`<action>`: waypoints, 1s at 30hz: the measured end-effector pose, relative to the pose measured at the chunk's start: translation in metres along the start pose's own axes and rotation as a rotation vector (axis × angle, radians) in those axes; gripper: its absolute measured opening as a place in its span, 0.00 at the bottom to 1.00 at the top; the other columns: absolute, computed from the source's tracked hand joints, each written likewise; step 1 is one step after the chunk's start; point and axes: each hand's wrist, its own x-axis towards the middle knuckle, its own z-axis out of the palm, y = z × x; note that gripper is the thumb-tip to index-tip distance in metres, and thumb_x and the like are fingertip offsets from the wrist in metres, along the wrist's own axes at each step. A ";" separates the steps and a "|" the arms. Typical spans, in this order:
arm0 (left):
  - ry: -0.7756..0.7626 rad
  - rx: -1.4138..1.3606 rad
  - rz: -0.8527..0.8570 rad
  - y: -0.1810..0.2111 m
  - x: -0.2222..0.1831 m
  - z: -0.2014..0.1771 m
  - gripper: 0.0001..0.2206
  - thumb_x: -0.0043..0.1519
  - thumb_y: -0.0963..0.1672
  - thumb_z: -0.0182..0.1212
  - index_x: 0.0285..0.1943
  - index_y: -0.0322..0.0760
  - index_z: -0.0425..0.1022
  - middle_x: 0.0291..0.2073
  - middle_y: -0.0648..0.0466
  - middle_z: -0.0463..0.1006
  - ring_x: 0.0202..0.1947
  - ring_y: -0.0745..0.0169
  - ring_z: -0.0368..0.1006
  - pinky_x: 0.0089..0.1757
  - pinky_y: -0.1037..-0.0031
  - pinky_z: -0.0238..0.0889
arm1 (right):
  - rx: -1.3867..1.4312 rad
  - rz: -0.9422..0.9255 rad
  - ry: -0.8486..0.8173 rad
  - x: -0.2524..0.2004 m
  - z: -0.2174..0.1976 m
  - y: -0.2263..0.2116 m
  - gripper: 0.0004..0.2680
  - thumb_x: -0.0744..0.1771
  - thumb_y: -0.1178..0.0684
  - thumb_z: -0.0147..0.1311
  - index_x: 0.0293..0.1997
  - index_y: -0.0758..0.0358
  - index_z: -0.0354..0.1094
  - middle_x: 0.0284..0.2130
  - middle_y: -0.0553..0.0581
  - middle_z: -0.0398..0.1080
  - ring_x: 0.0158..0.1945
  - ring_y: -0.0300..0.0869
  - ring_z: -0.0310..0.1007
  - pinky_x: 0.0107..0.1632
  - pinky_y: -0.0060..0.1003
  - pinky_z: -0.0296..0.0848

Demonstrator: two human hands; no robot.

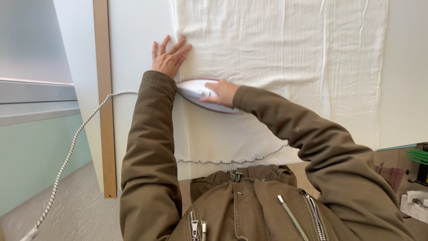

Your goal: The person spreads a white cloth on a table, smooths it with their hands, and then uses an iron to press the fabric. They repeatedly move the iron across the surface and adjust the cloth's position to ensure even ironing.

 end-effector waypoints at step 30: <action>-0.204 -0.445 -0.279 0.019 0.019 -0.045 0.43 0.63 0.64 0.10 0.75 0.48 0.63 0.76 0.65 0.57 0.78 0.53 0.33 0.69 0.53 0.11 | -0.038 -0.114 0.009 0.007 0.063 0.021 0.22 0.66 0.32 0.53 0.54 0.61 0.68 0.31 0.70 0.74 0.36 0.62 0.76 0.43 0.55 0.75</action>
